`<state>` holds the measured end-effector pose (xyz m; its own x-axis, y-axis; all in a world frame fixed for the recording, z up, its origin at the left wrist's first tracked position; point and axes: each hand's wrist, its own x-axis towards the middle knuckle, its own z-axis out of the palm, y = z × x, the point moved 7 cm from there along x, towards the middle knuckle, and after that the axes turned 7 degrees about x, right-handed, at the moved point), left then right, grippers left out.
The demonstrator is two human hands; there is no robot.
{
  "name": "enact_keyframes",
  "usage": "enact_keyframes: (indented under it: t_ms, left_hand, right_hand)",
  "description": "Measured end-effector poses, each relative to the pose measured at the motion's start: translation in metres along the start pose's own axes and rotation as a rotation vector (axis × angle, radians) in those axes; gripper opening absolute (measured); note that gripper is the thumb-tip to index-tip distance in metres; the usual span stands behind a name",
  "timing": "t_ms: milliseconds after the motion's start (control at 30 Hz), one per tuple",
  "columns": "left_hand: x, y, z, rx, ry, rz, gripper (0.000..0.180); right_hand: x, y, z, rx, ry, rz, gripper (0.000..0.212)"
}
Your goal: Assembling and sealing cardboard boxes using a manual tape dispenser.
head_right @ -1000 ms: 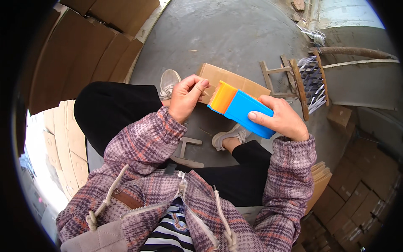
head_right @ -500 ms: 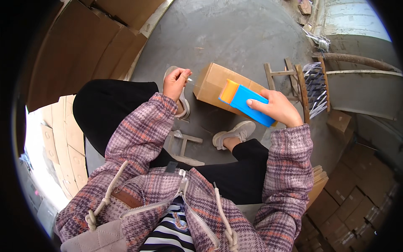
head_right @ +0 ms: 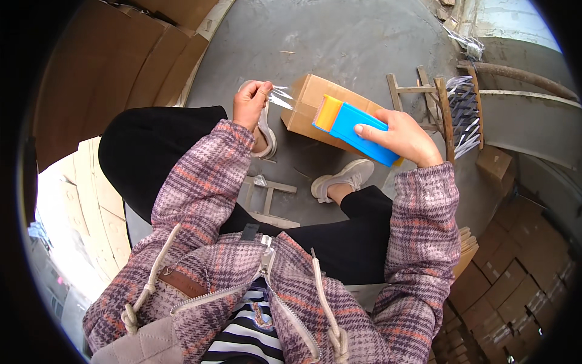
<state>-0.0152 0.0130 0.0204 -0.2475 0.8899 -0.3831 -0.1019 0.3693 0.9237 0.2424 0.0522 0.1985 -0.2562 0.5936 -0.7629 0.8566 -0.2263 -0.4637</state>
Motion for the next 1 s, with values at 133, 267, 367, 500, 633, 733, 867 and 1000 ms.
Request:
enact_keyframes:
  t_ms: [133, 267, 367, 500, 633, 733, 867, 1000]
  left_hand:
    - [0.000, -0.003, 0.002, -0.007, -0.017, -0.005, 0.017]
    - [0.002, -0.010, 0.002, -0.039, -0.003, -0.003, 0.019]
    - [0.001, -0.013, 0.003, -0.036, -0.019, -0.016, 0.019]
    - [-0.002, -0.019, 0.009, -0.031, -0.028, -0.067, 0.017]
    - [-0.006, -0.035, 0.015, -0.080, -0.034, -0.137, 0.018]
    - [-0.002, -0.052, 0.025, -0.052, -0.016, -0.135, 0.018]
    - [-0.008, -0.052, 0.040, 0.060, 0.048, -0.052, 0.020]
    - [-0.014, -0.041, 0.040, 0.189, 0.131, 0.098, 0.017]
  right_hand:
    - [0.000, 0.000, 0.001, 0.019, 0.013, -0.005, 0.063]
    - [0.000, -0.004, 0.002, -0.011, 0.008, 0.004, 0.062]
    - [0.002, -0.002, 0.003, 0.007, 0.005, 0.007, 0.062]
    - [0.002, 0.000, 0.001, -0.004, 0.015, 0.011, 0.061]
    - [0.005, 0.000, 0.002, 0.003, 0.006, 0.039, 0.064]
    - [0.006, -0.003, 0.002, -0.003, -0.009, 0.050, 0.064]
    - [0.008, 0.000, 0.002, -0.014, 0.002, 0.028, 0.059]
    - [0.008, -0.002, 0.005, 0.018, -0.010, 0.031, 0.058]
